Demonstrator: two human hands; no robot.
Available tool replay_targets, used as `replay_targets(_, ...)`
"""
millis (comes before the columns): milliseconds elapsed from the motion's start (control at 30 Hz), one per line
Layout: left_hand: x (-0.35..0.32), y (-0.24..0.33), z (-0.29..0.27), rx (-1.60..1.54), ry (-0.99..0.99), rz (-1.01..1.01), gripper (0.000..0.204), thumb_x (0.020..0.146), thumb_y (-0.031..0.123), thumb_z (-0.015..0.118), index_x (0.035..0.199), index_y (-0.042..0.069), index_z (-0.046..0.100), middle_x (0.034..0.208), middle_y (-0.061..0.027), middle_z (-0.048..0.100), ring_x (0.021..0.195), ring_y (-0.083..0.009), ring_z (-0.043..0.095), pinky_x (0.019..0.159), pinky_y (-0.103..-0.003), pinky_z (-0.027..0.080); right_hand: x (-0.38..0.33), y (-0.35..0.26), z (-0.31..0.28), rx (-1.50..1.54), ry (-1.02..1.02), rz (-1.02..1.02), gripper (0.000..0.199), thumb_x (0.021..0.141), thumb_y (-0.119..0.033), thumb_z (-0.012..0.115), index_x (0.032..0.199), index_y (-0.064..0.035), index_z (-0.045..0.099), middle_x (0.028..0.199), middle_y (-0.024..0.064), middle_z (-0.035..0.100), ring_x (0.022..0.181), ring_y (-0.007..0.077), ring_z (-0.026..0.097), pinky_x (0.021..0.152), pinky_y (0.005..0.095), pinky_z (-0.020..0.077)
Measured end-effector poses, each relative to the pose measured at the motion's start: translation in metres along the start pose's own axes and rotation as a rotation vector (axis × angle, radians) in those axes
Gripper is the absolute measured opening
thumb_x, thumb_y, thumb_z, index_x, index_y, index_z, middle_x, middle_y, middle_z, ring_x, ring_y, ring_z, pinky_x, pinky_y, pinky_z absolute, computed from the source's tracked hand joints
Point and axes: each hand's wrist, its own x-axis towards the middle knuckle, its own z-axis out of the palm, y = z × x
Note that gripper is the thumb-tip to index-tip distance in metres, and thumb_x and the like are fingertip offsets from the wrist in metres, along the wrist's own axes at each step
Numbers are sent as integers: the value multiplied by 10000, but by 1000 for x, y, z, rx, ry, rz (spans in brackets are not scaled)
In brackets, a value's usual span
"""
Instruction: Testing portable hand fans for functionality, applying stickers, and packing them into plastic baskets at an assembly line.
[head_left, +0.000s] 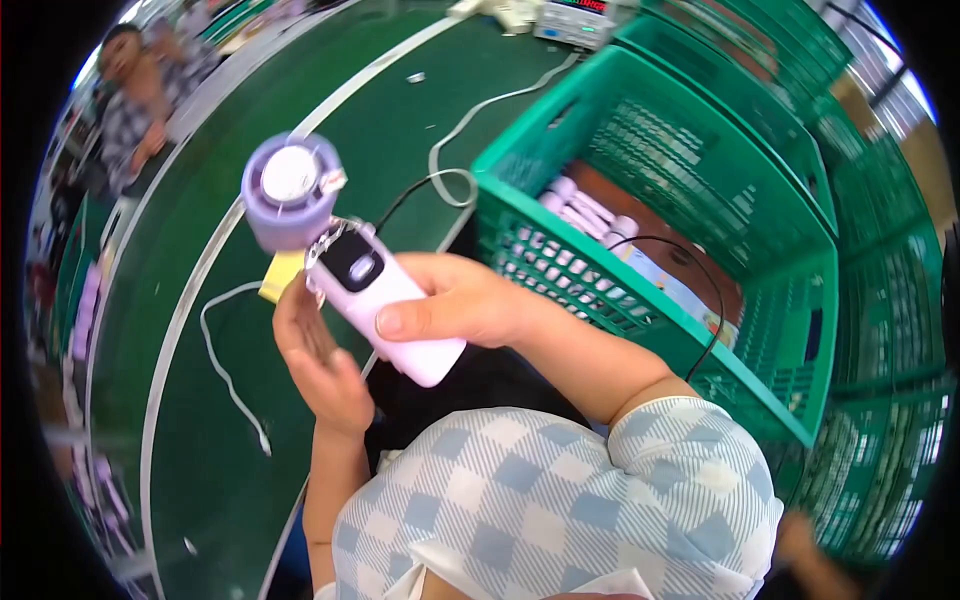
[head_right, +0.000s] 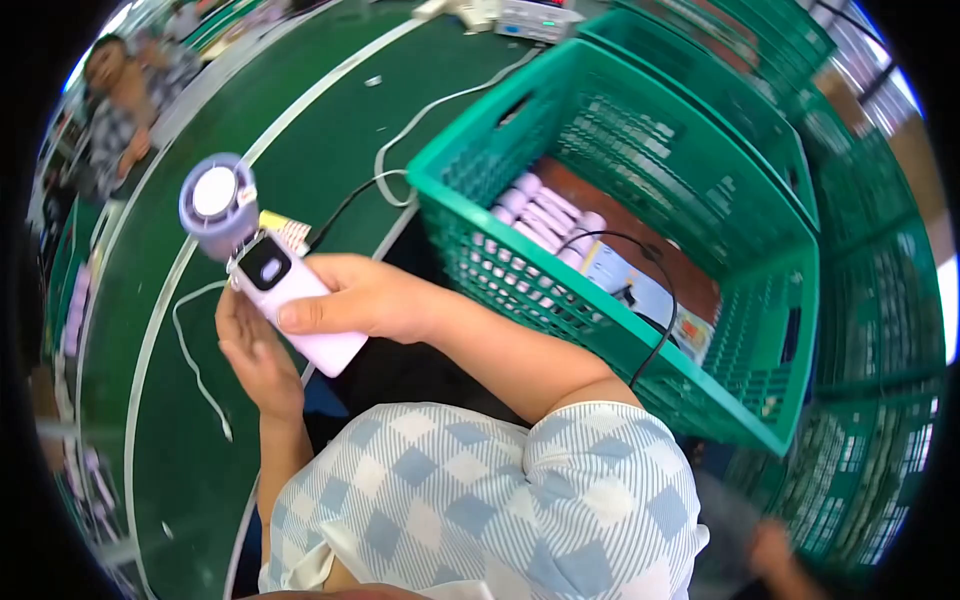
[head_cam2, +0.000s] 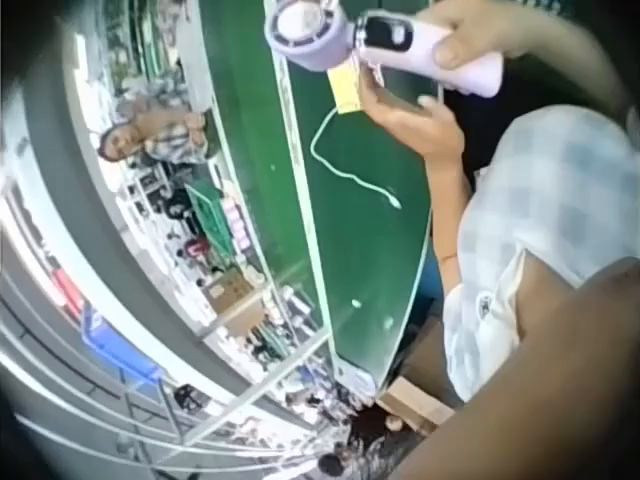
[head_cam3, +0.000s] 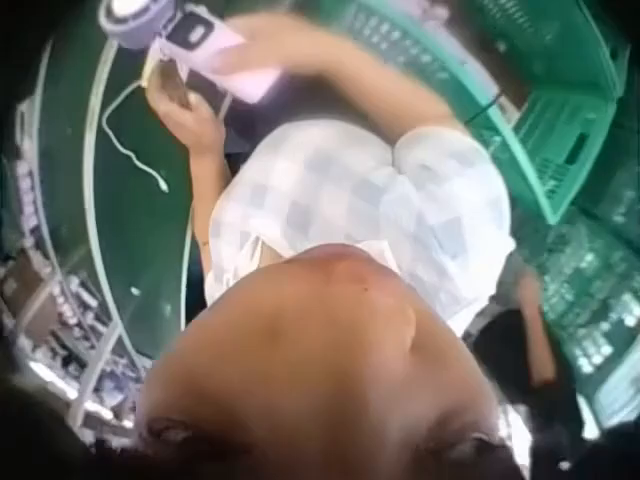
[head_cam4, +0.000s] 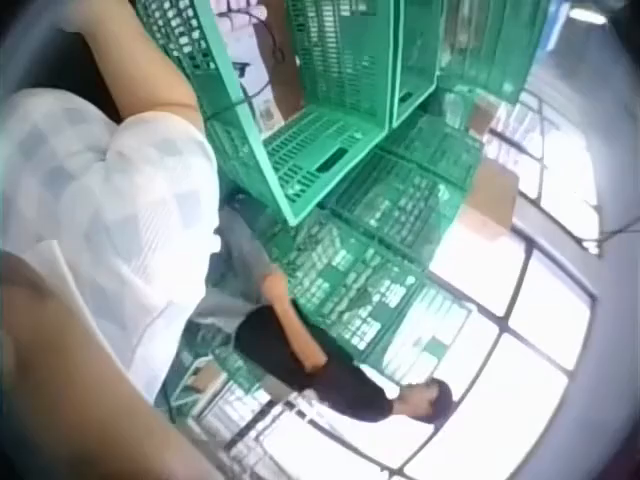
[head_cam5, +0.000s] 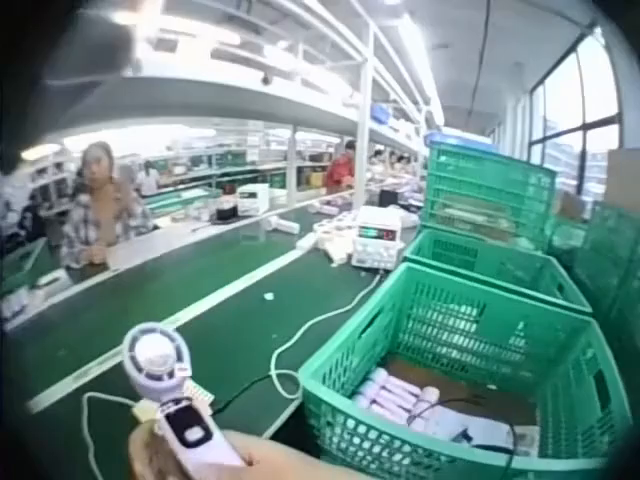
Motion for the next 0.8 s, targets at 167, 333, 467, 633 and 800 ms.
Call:
replay_targets(167,-11,-43,30,1312,-286,264,384,719,92,580,1047,-36,426,1198,-228,406,1132,-381,388,990,-482,266,-66,-59,-23,-211,593,-208,337,767,-164,635,1003,31,492,805,133,597,703,187,588,627,256,478)
replay_targets(333,-13,-32,22,1529,-447,182,306,742,37,544,1019,-35,433,1192,-222,412,1128,-385,390,985,-465,286,-112,-101,-28,-325,1114,-382,327,775,-193,621,949,61,512,800,145,600,644,192,596,577,264,493)
replay_targets(467,-11,-29,16,1533,-446,156,280,752,-9,509,1020,-37,433,1203,-213,409,1132,-379,391,984,-459,293,-156,-112,-89,-360,1264,-162,309,773,-182,607,921,80,534,807,163,601,617,196,599,540,269,499)
replay_targets(633,-14,-21,15,1478,-448,97,281,747,-43,490,1022,-42,433,1212,-196,411,1132,-374,394,981,-457,297,-208,-98,-167,-428,1387,201,321,744,-172,611,925,85,543,784,172,602,605,209,599,513,281,499)
replay_targets(800,-16,-20,15,1566,-512,76,310,726,-58,494,1030,-39,435,1225,-186,404,1122,-371,398,980,-450,298,-230,-40,-278,-459,1395,714,341,708,-161,616,930,91,554,756,182,604,591,225,600,479,297,499)
